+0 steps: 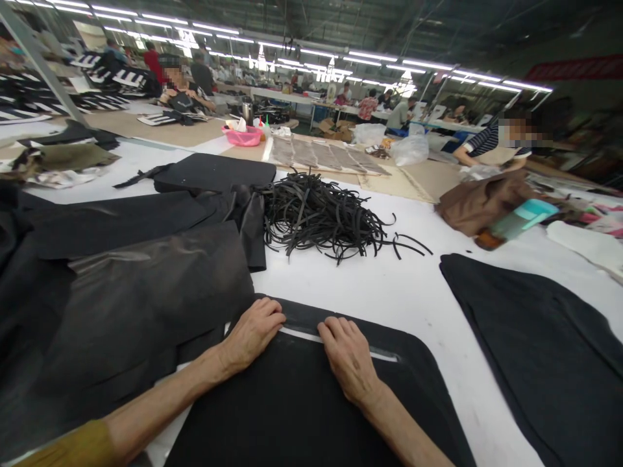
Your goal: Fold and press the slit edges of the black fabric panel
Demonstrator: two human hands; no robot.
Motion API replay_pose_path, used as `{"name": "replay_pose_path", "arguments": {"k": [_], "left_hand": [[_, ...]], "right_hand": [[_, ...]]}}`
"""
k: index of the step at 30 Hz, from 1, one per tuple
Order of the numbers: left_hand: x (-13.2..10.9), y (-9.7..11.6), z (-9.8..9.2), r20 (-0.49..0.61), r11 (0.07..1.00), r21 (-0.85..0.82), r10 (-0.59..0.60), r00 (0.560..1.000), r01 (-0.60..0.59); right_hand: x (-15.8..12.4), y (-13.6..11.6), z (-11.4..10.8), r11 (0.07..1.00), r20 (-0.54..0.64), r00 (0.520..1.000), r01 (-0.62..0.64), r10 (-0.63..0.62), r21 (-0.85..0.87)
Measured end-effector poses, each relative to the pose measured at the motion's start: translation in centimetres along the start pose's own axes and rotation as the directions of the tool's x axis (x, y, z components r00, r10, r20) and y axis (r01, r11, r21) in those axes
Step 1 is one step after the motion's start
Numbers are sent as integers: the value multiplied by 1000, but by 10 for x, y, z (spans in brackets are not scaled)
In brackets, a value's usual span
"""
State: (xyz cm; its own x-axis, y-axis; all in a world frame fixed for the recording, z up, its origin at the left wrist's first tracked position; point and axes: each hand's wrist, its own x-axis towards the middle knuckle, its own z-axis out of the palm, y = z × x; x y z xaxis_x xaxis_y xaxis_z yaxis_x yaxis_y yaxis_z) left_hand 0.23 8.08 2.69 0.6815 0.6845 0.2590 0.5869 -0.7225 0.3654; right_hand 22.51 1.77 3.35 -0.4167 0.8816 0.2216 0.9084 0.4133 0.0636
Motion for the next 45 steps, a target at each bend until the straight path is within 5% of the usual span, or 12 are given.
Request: {"name": "replay_pose_path", "arguments": {"k": [9,26,39,45], "left_hand": [[0,-1,3,-1,987,126,103,995,-102],[10,6,-4,42,990,-67,-123,991,126],[21,28,-10,72,954,148,-272,960,259],[29,26,-14,117,934,117,-351,929,338]], "right_hand": [[-30,26,-4,935,1,969,-237,245,264],[-29,39,-18,767,208,884,-466,418,441],[-17,38,-17,836,299,856,-494,421,238],[-9,41,-18,832,361,820,-527,444,174]]}}
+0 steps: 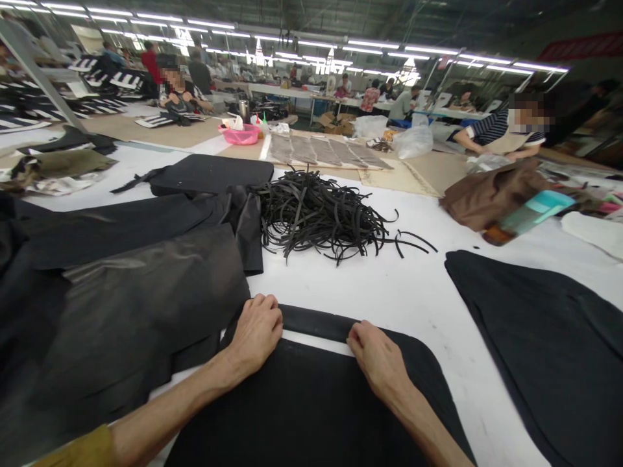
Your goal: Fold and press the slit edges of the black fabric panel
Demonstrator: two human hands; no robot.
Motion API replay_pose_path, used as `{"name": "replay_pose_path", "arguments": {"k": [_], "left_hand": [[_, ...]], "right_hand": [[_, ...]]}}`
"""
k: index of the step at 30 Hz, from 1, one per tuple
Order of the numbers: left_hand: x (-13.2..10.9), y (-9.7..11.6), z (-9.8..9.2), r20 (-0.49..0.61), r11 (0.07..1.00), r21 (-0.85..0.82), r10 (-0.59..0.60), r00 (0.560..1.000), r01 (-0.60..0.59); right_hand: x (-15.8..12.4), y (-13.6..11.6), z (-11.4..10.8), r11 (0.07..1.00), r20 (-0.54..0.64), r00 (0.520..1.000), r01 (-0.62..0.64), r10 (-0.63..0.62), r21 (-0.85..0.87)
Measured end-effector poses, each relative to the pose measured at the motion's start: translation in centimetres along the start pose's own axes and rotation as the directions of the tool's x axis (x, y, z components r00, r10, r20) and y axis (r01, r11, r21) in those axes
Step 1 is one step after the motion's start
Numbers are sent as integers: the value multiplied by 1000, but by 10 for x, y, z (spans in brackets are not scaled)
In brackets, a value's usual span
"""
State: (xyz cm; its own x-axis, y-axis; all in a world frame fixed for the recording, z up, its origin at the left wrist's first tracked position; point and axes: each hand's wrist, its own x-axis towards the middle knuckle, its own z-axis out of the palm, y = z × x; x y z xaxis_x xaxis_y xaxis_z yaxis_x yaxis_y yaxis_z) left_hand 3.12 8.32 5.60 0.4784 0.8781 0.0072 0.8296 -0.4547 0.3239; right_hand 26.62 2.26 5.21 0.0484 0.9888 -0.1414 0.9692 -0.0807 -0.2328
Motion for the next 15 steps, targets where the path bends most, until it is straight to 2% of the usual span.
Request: {"name": "replay_pose_path", "arguments": {"k": [7,15], "left_hand": [[4,-3,1,30,998,-15,-64,998,64],[5,1,7,29,995,25,-93,995,92]], "right_hand": [[8,-2,-6,997,93,992,-83,83,4],[12,-2,-11,995,128,986,-102,104,-22]]}}
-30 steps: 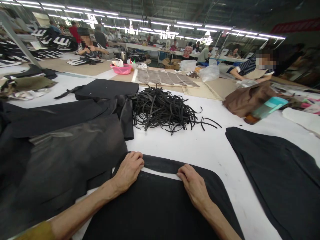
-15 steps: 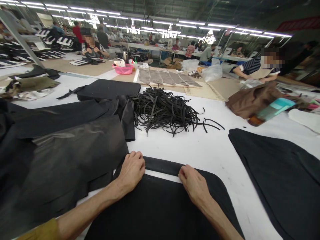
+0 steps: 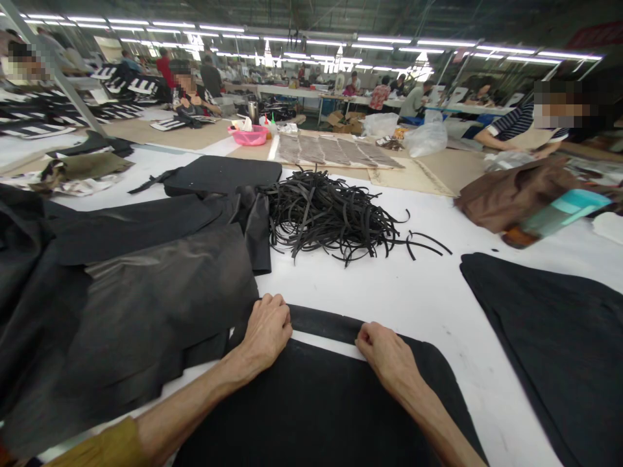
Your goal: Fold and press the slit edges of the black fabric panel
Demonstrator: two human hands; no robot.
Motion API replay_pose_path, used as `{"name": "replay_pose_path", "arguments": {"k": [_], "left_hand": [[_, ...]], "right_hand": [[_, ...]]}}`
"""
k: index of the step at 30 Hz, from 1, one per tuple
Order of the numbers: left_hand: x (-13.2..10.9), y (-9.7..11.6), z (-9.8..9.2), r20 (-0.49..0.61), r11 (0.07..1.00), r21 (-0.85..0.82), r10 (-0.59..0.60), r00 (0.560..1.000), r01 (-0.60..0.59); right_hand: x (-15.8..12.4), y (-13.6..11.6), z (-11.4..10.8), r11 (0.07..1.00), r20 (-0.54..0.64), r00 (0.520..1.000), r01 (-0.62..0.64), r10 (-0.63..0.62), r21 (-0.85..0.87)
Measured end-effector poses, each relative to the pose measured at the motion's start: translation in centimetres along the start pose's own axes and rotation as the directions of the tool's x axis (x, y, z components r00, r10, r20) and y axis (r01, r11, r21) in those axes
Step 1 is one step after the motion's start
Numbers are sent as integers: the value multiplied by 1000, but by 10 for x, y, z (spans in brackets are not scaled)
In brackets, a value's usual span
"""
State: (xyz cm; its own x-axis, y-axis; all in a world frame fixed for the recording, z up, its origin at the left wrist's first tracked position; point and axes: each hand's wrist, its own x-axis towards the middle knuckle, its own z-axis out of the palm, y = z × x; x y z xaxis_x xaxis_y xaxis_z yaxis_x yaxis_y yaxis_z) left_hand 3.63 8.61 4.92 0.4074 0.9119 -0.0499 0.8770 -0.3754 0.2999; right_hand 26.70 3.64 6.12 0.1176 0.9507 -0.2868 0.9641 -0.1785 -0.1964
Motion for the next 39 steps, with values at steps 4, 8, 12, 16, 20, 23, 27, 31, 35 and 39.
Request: {"name": "replay_pose_path", "arguments": {"k": [4,8,12,16,20,23,27,31,35,39], "left_hand": [[-1,6,-3,-10,999,30,-30,999,31],[-5,15,-2,-33,994,100,54,998,-51],[-12,19,11,7,921,215,331,944,-325],[-20,19,18,67,823,345,459,886,-452],[-28,25,17,98,749,470,482,871,-468],[-33,35,15,126,724,520,460,879,-453],[-36,46,17,162,709,558,417,894,-432],[-38,52,28,85,708,598,411,908,-376],[-40,58,38,41,696,612,448,893,-377],[-35,56,39,42,721,583,434,900,-375]], "right_hand": [[1,-3,-4,999,35,999,-21,22,-33],[2,-6,-8,998,54,998,-37,40,-49],[3,-8,-9,997,66,996,-60,63,-47],[6,-6,-9,997,87,993,-78,79,-20],[10,-2,-8,997,116,990,-80,78,7],[11,-2,-7,997,111,991,-76,75,1],[9,-3,-7,996,87,993,-82,84,-22],[8,-4,-8,996,73,993,-88,90,-34],[6,-4,-8,995,73,993,-89,92,-40],[4,-5,-10,995,72,993,-88,91,-43]]}}
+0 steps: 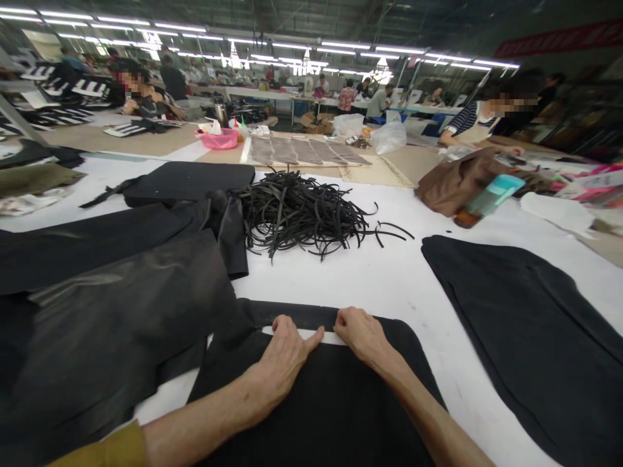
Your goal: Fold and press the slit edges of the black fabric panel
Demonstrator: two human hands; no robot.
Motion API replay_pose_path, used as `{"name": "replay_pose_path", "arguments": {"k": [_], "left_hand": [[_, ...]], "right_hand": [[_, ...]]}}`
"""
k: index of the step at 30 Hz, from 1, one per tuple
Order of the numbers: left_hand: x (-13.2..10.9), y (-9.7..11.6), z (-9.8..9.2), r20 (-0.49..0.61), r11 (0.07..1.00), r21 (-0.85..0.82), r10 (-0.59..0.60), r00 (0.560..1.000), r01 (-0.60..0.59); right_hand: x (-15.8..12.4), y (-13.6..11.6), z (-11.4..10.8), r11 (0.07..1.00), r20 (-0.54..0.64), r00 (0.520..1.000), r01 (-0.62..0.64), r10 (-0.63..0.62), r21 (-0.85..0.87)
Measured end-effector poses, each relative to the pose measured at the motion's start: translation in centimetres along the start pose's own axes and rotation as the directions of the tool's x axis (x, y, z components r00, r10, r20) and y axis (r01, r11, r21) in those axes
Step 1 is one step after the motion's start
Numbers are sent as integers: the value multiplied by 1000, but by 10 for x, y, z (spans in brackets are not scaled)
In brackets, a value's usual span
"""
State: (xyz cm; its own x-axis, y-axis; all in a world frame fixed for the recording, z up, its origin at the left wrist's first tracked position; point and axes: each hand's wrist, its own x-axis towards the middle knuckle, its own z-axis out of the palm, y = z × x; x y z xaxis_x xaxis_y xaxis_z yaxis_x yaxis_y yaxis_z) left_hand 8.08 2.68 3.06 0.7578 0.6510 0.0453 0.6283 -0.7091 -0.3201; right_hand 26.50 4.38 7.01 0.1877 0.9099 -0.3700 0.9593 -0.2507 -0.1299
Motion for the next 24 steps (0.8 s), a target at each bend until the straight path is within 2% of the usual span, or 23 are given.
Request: {"name": "replay_pose_path", "arguments": {"k": [6,9,12,16,20,22,24], "left_hand": [[-18,-44,2,108,991,-119,74,991,-60],[-34,-64,7,133,990,-140,5,991,14],[-44,-72,16,109,987,-143,-56,993,71],[-39,-77,15,73,978,-103,-176,982,183],[-20,-70,-16,55,959,-105,-260,964,265],[-8,-55,-31,51,963,-186,-189,981,195],[4,-34,-38,83,948,-316,-15,996,41]], "right_hand": [[-2,1,-4,1000,16,1000,5,-6,24],[-2,0,-3,999,27,1000,13,-14,37],[-2,-1,-1,999,27,999,19,-20,37],[-1,-5,3,999,-9,1000,25,-25,26],[-1,-7,2,999,-37,999,31,-30,30],[-2,-9,1,999,-38,999,32,-30,35],[-2,-9,1,999,-39,999,32,-31,42]]}}
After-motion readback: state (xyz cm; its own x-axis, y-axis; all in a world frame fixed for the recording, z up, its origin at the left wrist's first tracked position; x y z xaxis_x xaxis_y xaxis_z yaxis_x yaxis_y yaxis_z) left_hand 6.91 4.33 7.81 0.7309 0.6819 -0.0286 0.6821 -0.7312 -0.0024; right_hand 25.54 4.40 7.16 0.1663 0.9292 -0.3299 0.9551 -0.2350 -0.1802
